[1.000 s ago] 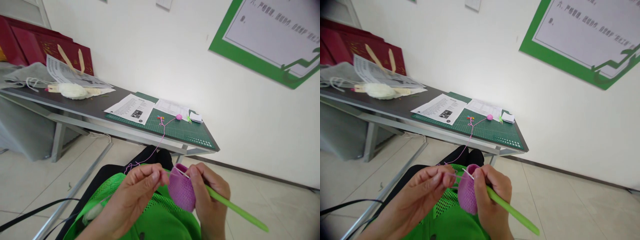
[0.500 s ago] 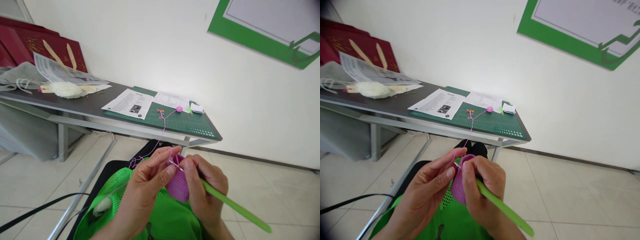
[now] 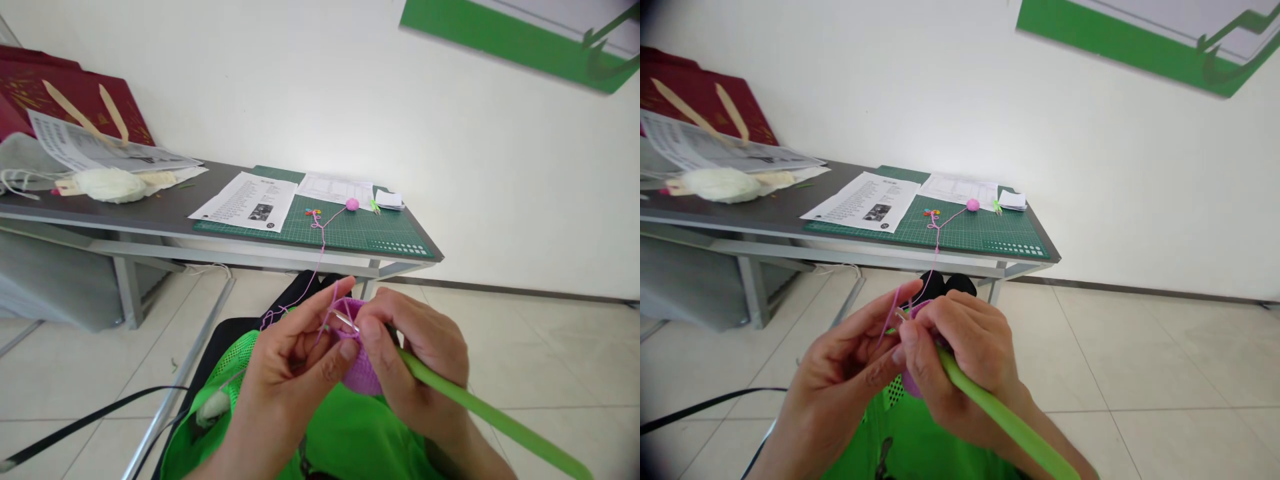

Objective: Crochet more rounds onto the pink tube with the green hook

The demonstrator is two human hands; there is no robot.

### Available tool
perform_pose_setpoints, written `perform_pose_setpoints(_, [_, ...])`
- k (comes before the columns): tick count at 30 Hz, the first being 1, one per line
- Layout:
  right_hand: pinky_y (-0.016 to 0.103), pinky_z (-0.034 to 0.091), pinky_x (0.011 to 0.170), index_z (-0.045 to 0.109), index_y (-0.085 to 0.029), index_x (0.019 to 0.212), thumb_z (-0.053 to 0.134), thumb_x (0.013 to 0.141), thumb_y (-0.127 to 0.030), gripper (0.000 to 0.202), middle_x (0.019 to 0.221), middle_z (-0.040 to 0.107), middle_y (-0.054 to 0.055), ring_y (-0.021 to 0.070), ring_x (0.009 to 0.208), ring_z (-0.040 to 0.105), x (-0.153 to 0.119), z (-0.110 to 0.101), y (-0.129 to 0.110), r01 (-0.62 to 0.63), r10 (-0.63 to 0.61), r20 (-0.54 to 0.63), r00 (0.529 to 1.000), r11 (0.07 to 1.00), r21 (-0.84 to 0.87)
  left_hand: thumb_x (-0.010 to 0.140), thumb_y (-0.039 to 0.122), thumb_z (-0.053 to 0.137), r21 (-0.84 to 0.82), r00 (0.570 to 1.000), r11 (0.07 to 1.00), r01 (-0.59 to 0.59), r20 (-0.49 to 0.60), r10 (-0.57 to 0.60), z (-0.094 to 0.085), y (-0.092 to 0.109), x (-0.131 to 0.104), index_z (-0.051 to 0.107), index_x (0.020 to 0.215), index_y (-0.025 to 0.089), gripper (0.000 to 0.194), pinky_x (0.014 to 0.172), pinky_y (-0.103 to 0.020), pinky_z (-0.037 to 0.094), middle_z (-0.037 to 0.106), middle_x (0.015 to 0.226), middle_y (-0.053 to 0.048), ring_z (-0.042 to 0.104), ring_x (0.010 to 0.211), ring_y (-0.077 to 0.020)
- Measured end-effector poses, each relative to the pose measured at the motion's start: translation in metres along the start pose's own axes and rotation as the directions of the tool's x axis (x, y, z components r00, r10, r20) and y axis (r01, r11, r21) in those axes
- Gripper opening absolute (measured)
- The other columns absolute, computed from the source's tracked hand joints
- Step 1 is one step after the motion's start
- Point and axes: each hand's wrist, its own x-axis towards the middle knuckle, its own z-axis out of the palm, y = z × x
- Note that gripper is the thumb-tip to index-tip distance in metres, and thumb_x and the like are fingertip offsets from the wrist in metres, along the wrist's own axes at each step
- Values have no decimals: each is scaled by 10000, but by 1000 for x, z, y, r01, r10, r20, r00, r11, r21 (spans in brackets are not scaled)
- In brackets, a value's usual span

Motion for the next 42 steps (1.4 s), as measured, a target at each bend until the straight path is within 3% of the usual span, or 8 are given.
perform_pose_setpoints(4, [229, 382, 508, 588, -197, 809, 579, 993, -172, 185, 669, 589, -54, 77, 569, 491, 1, -7, -2, 8, -9, 17, 1000, 999, 48, 899, 189, 843, -140, 996, 989, 46, 81, -35, 2, 3, 1, 817, 1232, 382, 386, 716, -92, 525, 817, 882, 21, 687, 738, -59])
perform_pose_setpoints(9, [241, 366, 512, 589, -195, 783, 536, 1027, -186, 250, 649, 564, -47, 77, 572, 470, 5, -19, -9, -26, 22, 44, 999, 996, 89, 908, 153, 828, -141, 983, 986, 88, 170, -64, 4, 13, 5, 825, 1219, 350, 368, 744, -88, 536, 839, 920, 10, 733, 807, -70])
perform_pose_setpoints(14, [261, 372, 480, 561, -218, 780, 500, 1036, -171, 268, 615, 542, -38, 98, 539, 475, 11, -29, -14, 14, -13, 44, 999, 1000, -22, 852, 260, 891, 0, 997, 997, 72, 41, -72, 12, 22, 4, 851, 1167, 360, 333, 657, -93, 496, 799, 838, 4, 656, 714, -73])
perform_pose_setpoints(19, [279, 433, 514, 559, -211, 801, 503, 1019, -130, 239, 622, 576, -24, 114, 551, 510, 12, -26, -13, 102, -100, 24, 995, 987, -128, 751, 264, 962, -41, 995, 995, 89, -38, -91, 23, 26, 1, 872, 1111, 349, 381, 687, -110, 519, 786, 787, 1, 677, 736, -95])
perform_pose_setpoints(26, [253, 421, 526, 498, -207, 801, 483, 936, -39, 216, 632, 509, -37, 97, 552, 482, 3, -5, -11, 99, -133, -166, 977, 976, -196, 730, 293, 976, 1, 977, 998, -66, -202, 65, 33, 18, -2, 866, 1091, 412, 396, 689, -72, 512, 783, 799, 46, 691, 727, -67])
perform_pose_setpoints(33, [216, 381, 434, 549, -204, 824, 520, 927, -88, 158, 667, 563, -34, 86, 521, 511, -1, -7, -12, -33, 40, -155, 987, 998, 44, 743, 319, 968, -17, 990, 1000, -8, -143, 6, 31, 19, -3, 862, 1087, 439, 380, 553, -74, 411, 761, 778, 45, 536, 582, -31])
perform_pose_setpoints(37, [203, 395, 451, 559, -198, 801, 535, 930, -89, 170, 649, 552, -39, 83, 535, 517, 1, -12, -15, 7, -4, -131, 991, 1000, 18, 683, 351, 1000, -23, 987, 998, 60, -147, -63, 35, 27, -4, 871, 1064, 430, 409, 546, -93, 389, 742, 740, 38, 485, 564, -36])
perform_pose_setpoints(42, [218, 392, 473, 577, -199, 795, 581, 955, -144, 169, 646, 578, -42, 90, 552, 522, 6, -20, -15, 15, -15, -75, 997, 1000, -3, 636, 354, 1021, -28, 982, 993, 113, -146, -115, 34, 29, -4, 878, 1069, 396, 458, 605, -115, 460, 699, 676, 30, 558, 623, -78])
